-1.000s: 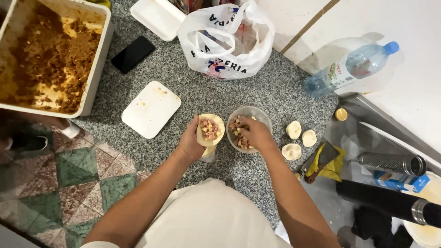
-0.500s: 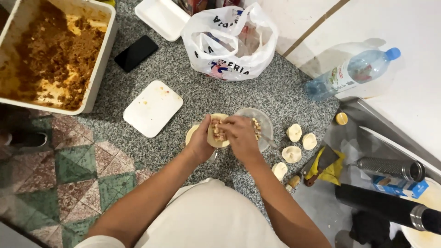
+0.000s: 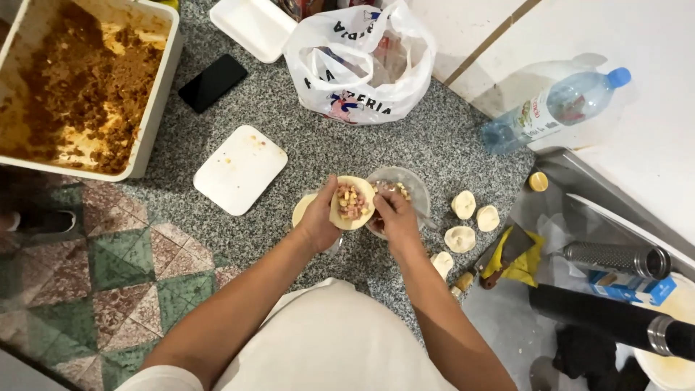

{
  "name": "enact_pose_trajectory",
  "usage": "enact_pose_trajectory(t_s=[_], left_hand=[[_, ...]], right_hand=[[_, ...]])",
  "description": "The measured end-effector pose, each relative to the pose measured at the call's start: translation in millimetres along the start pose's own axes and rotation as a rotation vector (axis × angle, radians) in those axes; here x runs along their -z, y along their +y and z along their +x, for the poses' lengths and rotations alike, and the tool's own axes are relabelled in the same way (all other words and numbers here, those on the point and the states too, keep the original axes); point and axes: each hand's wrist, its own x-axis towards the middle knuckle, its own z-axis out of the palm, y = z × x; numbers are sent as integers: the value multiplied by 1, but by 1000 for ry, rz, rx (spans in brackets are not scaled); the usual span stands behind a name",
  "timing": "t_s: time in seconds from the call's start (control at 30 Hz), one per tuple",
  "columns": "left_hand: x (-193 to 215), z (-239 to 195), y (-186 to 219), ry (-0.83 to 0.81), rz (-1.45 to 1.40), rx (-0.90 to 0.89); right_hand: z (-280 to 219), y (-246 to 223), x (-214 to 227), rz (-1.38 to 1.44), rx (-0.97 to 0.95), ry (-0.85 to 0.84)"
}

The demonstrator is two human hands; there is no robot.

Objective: Preparing pastries by filling dough discs with meat mixture and folding them

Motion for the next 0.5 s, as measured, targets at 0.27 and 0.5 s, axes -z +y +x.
enact_pose_trajectory(t_s=[0.27,0.5], left_hand=[[31,19,-7,54,288,-123],[19,4,-7,-94,637,-246]], right_hand=[[-17,-10,-12,76,-12,98],[-25,-10,-12,109,34,85]])
